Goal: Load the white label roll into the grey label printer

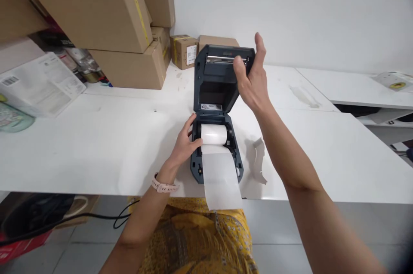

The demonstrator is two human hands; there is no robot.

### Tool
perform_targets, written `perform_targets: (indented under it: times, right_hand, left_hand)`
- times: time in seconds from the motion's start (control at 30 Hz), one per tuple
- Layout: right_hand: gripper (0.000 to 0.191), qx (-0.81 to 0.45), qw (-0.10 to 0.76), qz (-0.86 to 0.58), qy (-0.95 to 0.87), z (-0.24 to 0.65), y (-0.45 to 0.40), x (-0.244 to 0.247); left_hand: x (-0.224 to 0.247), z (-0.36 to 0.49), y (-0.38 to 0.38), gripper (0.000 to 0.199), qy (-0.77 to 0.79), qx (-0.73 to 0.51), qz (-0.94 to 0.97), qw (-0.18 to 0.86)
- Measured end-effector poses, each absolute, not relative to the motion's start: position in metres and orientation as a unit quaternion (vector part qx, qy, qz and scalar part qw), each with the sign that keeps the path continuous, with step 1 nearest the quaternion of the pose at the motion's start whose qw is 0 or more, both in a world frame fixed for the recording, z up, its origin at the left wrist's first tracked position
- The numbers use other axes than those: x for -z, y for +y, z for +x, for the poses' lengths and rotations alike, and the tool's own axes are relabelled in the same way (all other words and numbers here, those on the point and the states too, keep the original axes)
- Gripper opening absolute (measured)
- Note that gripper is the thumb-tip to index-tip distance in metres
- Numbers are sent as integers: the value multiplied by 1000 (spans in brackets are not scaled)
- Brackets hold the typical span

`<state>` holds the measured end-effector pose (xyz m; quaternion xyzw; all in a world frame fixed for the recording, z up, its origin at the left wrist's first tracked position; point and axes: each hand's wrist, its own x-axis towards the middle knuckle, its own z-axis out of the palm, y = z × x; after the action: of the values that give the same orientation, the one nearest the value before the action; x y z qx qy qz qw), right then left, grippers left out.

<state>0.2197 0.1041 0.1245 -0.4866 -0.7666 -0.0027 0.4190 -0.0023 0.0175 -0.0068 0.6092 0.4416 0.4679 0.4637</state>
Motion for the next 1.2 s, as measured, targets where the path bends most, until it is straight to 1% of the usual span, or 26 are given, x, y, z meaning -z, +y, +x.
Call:
perform_targets:
  times: [0.03,0.07,0.1,0.13,0.17,0.23,0.27,0.3,0.37,0.4,0.47,0.63,0.7,0.73,0.87,0.9,0.97,1.03,1.1,1.2]
  right_hand:
    - [80,21,434,-492,-754,217,101,-124]
    - [78,50,459,-493,-737,213,94,-122]
    - [71,80,478,-486,-727,210,85,-118]
    - [63,99,471,-468,-741,207,75,-113]
    - [54,100,448,-451,-766,205,65,-106]
    - [45,42,351,-426,-833,204,51,-91]
    - [45,-8,285,-417,-863,206,47,-83]
    - [50,-59,219,-411,-883,208,46,-75]
    - [66,-132,112,-402,-899,214,50,-63]
    - [74,-148,76,-399,-902,215,53,-59]
    - [82,-147,36,-396,-905,215,59,-55]
    - [80,-120,-15,-422,-899,200,64,-55]
    - [82,-132,-11,-433,-891,197,65,-58]
    - [84,-160,1,-428,-890,198,67,-60]
    - [87,-352,79,-317,-877,224,72,-75]
    - [89,-378,108,-289,-873,236,73,-80]
    - [96,-369,180,-271,-870,264,72,-91]
    - [99,-313,250,-305,-864,296,72,-97]
    - [94,-268,288,-369,-842,323,73,-98]
    - [80,-280,301,-461,-786,349,77,-82]
  left_hand:
    - [7,-2,17,85,441,-474,607,461]
    - [7,-2,16,84,443,-478,603,460]
    - [7,-1,16,84,450,-479,599,457]
    - [7,-1,16,84,464,-475,596,451]
    - [5,0,16,84,485,-466,596,438]
    - [0,0,14,83,543,-427,607,393]
    - [-3,1,13,81,573,-395,617,367]
    - [-7,1,12,78,600,-358,627,344]
    - [-15,1,9,73,634,-288,641,323]
    - [-19,1,8,70,642,-265,643,322]
    - [-23,0,8,68,646,-249,644,326]
    - [-28,-5,12,70,603,-250,675,345]
    - [-31,-6,14,71,593,-232,690,345]
    - [-32,-7,14,72,591,-225,693,346]
    - [-34,-7,15,73,593,-228,683,361]
    - [-33,-8,15,73,592,-230,681,364]
    - [-32,-8,14,74,589,-235,681,367]
    - [-30,-8,14,74,584,-244,682,366]
    - [-29,-8,14,74,580,-255,683,363]
    - [-29,-8,14,74,581,-255,683,362]
